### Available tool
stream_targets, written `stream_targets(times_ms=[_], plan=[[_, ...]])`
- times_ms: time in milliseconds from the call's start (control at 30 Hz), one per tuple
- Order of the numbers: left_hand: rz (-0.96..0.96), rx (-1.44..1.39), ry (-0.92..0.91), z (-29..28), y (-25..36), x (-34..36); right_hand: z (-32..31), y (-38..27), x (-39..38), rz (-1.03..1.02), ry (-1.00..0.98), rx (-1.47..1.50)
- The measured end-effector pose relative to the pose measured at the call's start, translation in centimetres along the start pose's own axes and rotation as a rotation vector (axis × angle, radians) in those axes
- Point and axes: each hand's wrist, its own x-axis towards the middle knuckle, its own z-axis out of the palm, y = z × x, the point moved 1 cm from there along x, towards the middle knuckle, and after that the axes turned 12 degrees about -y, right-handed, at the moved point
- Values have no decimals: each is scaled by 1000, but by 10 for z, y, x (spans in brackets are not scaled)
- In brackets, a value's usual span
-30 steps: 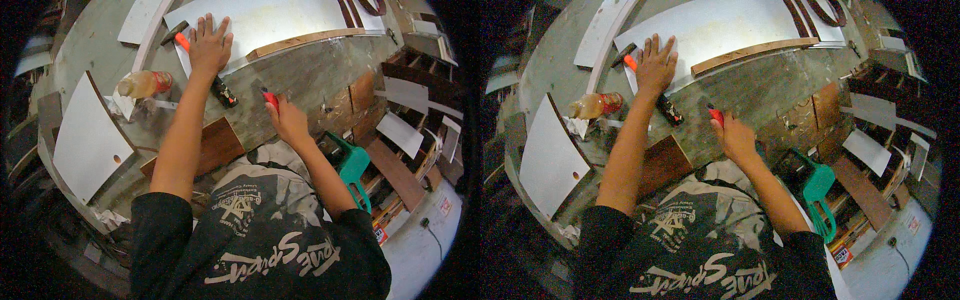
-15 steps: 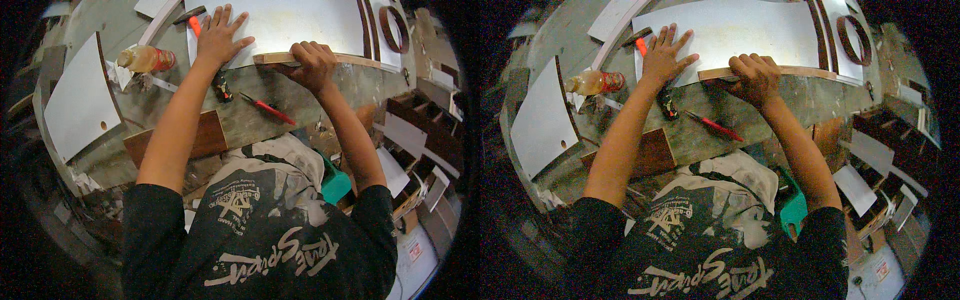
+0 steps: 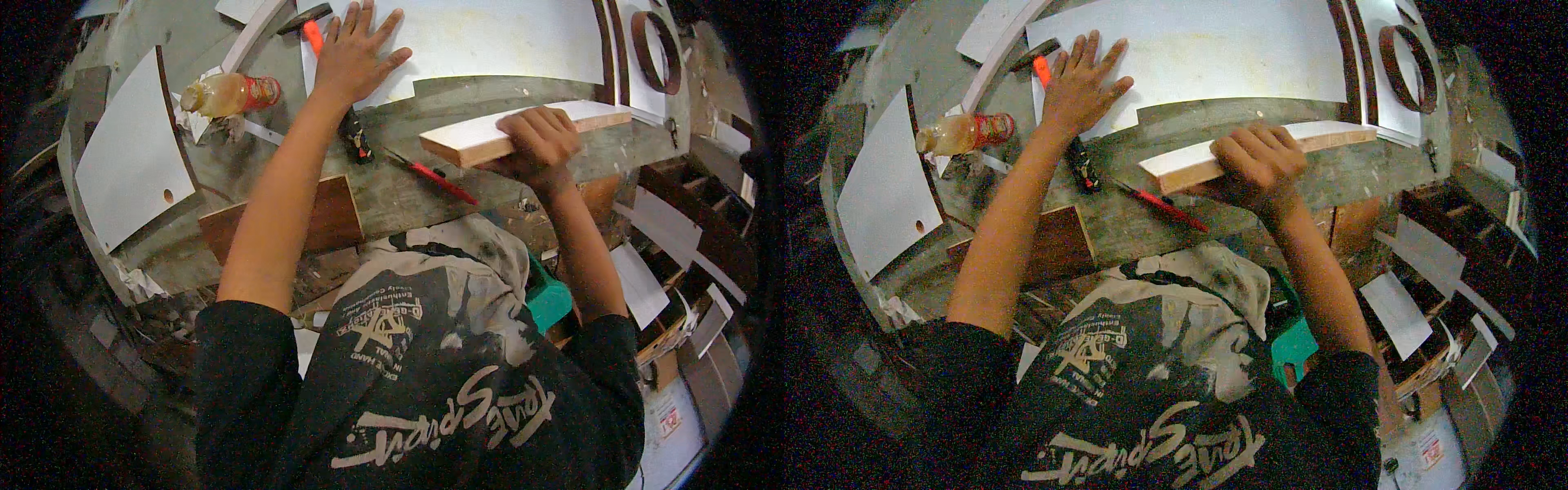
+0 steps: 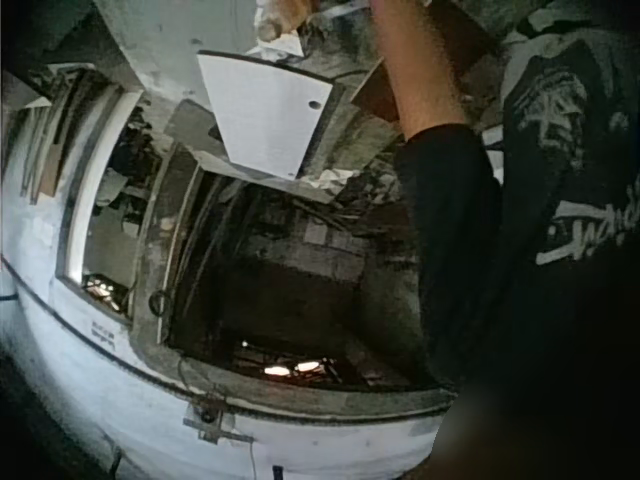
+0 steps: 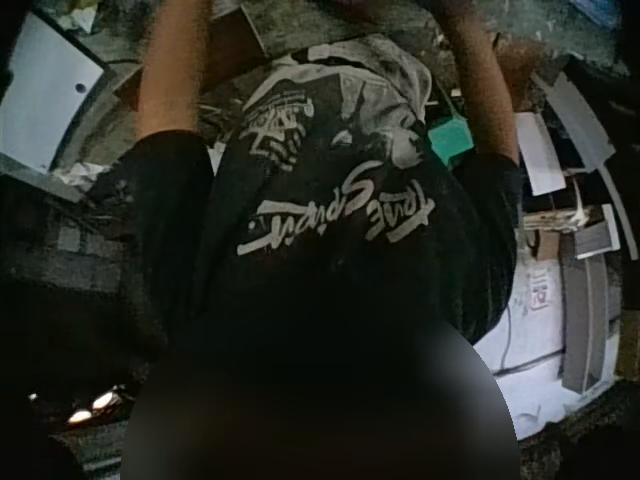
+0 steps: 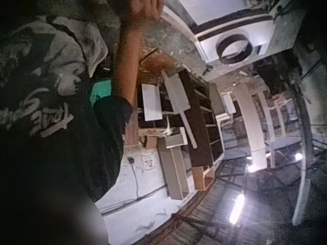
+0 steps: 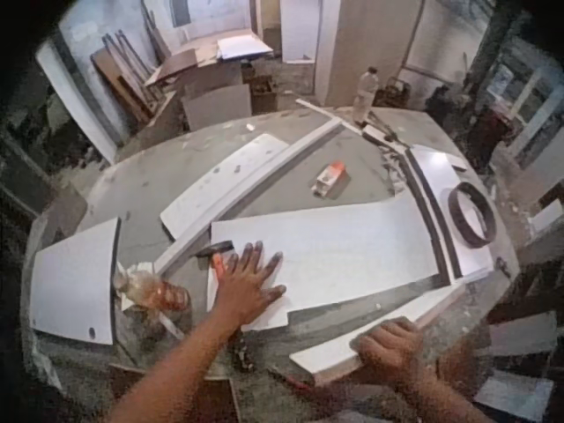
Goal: The person applies glue to a white rectangular board, aligns a curved wooden edge along its side, and uses a utility knife to trim the board to match the curve. The person repeats the process on another board, applying glue and cutting along the curved edge.
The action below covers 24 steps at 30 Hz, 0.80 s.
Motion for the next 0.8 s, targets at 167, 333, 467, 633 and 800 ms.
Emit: stream_targets(times_ms=[167, 333, 467, 633, 800], plan=[[66, -73, 225, 1, 1, 1, -61, -11, -21, 293, 167, 277], [82, -187, 204, -4, -1, -2, -84, -1, -27, 706, 751, 916], [64, -220, 177, -11, -1, -2, -107, 32, -3, 836, 805, 1284], [45, -290, 161, -12, -1, -7, -124, 36, 26, 901, 872, 1765], [-40, -569, 127, -30, 3, -5, -117, 38, 12, 858, 925, 1982]])
